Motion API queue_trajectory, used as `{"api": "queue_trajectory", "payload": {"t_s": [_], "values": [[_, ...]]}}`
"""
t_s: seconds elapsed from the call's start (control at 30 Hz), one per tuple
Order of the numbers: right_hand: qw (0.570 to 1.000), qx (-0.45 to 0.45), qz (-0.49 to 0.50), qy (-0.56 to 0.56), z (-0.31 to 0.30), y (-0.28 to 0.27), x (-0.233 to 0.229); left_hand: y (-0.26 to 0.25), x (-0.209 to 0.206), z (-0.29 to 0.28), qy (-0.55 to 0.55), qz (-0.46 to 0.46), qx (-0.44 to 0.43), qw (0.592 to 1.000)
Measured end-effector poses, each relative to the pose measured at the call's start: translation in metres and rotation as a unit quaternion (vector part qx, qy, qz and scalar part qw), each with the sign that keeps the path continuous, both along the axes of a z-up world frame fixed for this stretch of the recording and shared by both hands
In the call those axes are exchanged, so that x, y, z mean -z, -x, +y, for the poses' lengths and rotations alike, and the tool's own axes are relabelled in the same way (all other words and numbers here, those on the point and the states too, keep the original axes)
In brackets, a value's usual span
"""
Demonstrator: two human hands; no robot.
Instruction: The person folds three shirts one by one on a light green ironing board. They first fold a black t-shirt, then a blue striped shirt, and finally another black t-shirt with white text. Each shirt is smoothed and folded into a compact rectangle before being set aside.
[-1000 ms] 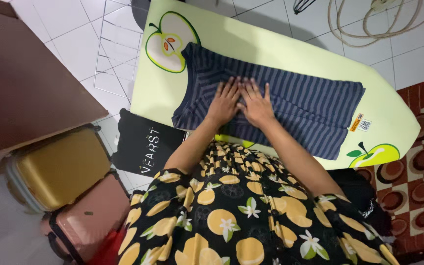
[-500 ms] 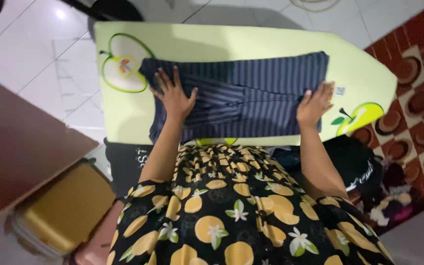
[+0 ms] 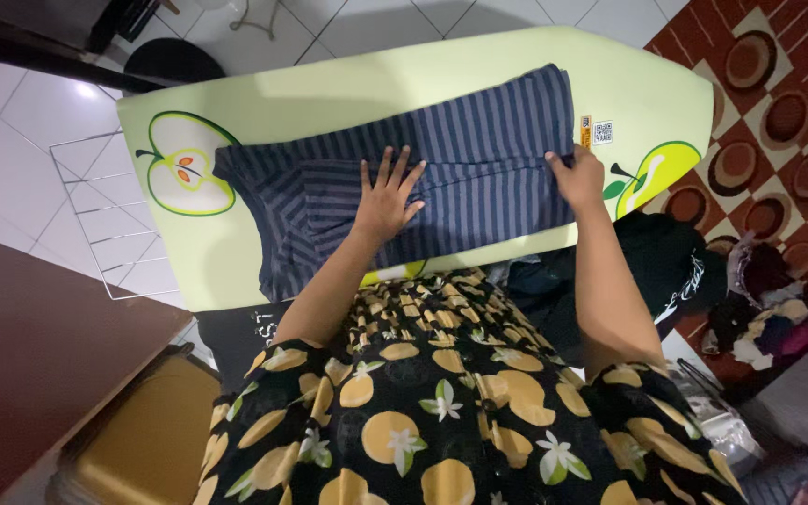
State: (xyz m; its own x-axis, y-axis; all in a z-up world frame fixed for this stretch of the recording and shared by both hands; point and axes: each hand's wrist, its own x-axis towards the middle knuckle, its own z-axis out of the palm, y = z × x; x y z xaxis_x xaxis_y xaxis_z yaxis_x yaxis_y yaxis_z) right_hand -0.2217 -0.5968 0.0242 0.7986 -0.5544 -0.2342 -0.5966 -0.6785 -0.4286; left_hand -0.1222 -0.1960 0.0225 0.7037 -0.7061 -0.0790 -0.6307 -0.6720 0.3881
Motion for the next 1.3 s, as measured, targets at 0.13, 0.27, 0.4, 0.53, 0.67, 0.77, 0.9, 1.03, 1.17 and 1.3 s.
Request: {"api": "queue_trajectory", "payload": {"t_s": [0.13,0.27,0.4,0.53,0.67,0.77,0.9,1.03,1.17,1.3], "values": [[0.986,0.119,-0.031,-0.117,0.0,0.001,0.007,0.0,0.006,0.003,0.008,0.002,-0.003,1.0],[0.932,0.116,-0.148,-0.311,0.009,-0.008,-0.008,-0.005,0.017,0.003,0.04,0.062,-0.009,0.997],[0.869,0.018,-0.194,-0.456,0.051,-0.034,-0.053,-0.018,0.02,0.024,0.343,0.319,-0.15,0.871],[0.937,-0.132,-0.136,-0.292,0.147,-0.069,-0.085,-0.021,0.014,0.088,0.535,0.51,-0.249,0.626],[0.898,-0.309,-0.12,-0.289,0.303,-0.095,-0.074,-0.02,0.021,0.154,0.582,0.588,-0.287,0.483],[0.88,-0.343,-0.008,-0.328,0.39,-0.097,-0.065,-0.013,0.042,0.184,0.588,0.574,-0.35,0.45],[0.892,-0.35,0.071,-0.277,0.419,-0.087,-0.067,-0.009,0.073,0.186,0.513,0.495,-0.427,0.556],[0.931,-0.263,-0.063,-0.246,0.384,-0.067,-0.069,-0.004,0.083,0.173,0.451,0.372,-0.41,0.7],[0.926,-0.228,-0.293,-0.072,0.33,-0.071,-0.063,0.002,0.063,0.176,0.456,0.294,-0.424,0.725],[0.928,-0.225,-0.297,0.019,0.275,-0.109,-0.045,0.003,0.033,0.181,0.351,0.116,-0.456,0.81]]}}
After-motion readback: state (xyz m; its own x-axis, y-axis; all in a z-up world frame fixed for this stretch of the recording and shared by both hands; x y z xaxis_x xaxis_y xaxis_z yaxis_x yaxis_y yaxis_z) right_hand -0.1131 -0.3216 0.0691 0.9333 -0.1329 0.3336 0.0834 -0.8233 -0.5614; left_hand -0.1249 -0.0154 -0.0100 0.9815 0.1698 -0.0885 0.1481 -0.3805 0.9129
